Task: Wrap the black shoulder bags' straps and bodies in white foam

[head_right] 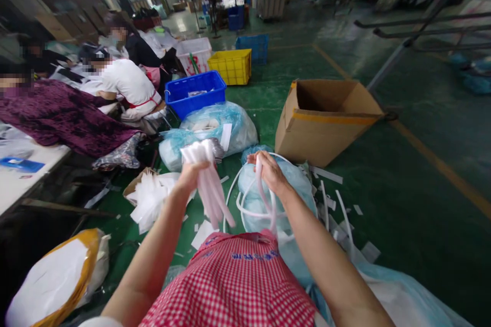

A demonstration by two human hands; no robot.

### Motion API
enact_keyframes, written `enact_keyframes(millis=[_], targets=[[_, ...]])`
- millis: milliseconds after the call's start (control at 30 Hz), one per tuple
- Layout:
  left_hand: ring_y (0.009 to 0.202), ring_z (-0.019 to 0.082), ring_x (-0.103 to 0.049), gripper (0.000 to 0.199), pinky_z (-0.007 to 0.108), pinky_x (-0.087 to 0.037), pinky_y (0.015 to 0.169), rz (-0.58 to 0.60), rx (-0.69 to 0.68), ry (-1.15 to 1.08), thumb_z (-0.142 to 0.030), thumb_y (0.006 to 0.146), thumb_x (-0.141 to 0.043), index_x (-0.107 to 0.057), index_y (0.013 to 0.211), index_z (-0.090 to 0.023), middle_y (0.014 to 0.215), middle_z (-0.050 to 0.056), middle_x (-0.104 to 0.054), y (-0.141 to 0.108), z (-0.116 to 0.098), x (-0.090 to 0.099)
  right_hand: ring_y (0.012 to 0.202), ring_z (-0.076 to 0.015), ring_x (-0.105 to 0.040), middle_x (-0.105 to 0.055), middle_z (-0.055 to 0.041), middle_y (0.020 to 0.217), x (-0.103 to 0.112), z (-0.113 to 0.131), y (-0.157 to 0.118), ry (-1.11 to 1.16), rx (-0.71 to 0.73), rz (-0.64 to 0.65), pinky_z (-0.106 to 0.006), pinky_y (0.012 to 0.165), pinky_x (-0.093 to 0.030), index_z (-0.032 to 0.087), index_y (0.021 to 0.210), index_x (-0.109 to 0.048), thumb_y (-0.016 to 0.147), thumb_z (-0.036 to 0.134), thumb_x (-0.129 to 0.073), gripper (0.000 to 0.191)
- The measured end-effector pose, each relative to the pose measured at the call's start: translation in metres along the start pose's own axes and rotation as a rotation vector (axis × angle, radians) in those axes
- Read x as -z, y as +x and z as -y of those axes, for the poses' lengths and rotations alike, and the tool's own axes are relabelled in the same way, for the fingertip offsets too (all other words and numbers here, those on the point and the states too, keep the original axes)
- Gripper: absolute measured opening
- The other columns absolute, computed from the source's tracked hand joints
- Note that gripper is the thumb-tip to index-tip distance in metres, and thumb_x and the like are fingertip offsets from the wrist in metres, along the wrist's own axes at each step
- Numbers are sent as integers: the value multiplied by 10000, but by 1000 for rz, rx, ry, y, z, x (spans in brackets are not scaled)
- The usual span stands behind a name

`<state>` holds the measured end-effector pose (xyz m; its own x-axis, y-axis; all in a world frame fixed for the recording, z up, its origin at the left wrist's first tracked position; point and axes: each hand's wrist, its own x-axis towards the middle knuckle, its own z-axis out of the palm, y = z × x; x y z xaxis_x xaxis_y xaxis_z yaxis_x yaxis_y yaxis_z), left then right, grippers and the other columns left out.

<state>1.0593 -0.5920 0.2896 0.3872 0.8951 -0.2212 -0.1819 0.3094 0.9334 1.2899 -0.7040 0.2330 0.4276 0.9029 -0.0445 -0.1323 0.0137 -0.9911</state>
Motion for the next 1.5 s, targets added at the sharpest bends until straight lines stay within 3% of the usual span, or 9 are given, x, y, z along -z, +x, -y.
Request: enact_keyframes(millis=[100,200,400,600,733,967,1167,1300,1500], targets=[[596,189,-601,290,307,-485,592,102,23,-25,-185,474,-753,-674,749,-137,673,30,-664,-3,39,-43,1114,-255,-640,-679,-94,1224,-30,35,9,70,51,92,-378,832,-506,254,968,-489,876,611,-508,369],[605,150,-575,309,273,-466,619,110,-11,-61,-155,463,-755,-672,761,-142,687,-4,-647,-9,51,-67,1187,-251,-596,-668,-106,1264,-51,53,11,-59,114,60,-426,1008,-445,248,978,-504,902,633,-464,395],[648,147,-571,409,275,-473,667,128,-36,-74,-206,453,-856,-693,823,-147,745,-9,-659,-8,46,-72,1123,-248,-608,-685,-120,1215,-68,45,11,-244,211,-104,-426,1044,-414,248,997,-480,929,620,-383,390],[703,174,-620,560,301,-499,721,244,51,-159,-230,439,-892,-684,953,-148,798,12,-686,-10,60,-73,1241,-232,-538,-616,-87,1328,-65,29,14,-196,169,-55,-399,1105,-362,248,1062,-522,917,630,-383,431],[651,179,-610,497,304,-492,665,149,72,-140,-242,420,-873,-650,854,-146,721,0,-660,-11,69,-75,1257,-252,-522,-618,-112,1289,-67,25,17,-332,281,-25,-406,1129,-339,224,1078,-569,918,678,-360,525],[780,264,-669,473,377,-537,728,274,112,-285,-437,490,-779,-600,838,-172,743,54,-652,1,50,-27,1389,-263,-422,-526,-94,1446,-42,13,23,-249,172,176,-453,1195,-254,231,1296,-585,860,723,-494,664],[772,228,-646,525,358,-540,715,136,-109,-338,-562,527,-691,-579,923,-236,758,20,-609,9,13,23,1081,-283,-646,-727,-107,1083,-27,-28,-12,-195,-244,591,-487,1059,-433,174,1144,-698,866,699,-496,627],[718,182,-608,519,332,-538,721,95,-218,-358,-527,539,-718,-580,963,-263,787,3,-604,8,-3,33,915,-266,-656,-733,-80,939,-33,-36,-23,-254,-198,673,-450,963,-482,197,984,-740,881,624,-497,502],[732,182,-648,392,330,-553,764,147,-228,-384,-432,593,-727,-605,912,-239,776,6,-631,15,-6,51,792,-205,-648,-704,-51,875,-39,-47,-22,-260,-209,699,-354,806,-521,191,1050,-676,863,480,-532,373]])
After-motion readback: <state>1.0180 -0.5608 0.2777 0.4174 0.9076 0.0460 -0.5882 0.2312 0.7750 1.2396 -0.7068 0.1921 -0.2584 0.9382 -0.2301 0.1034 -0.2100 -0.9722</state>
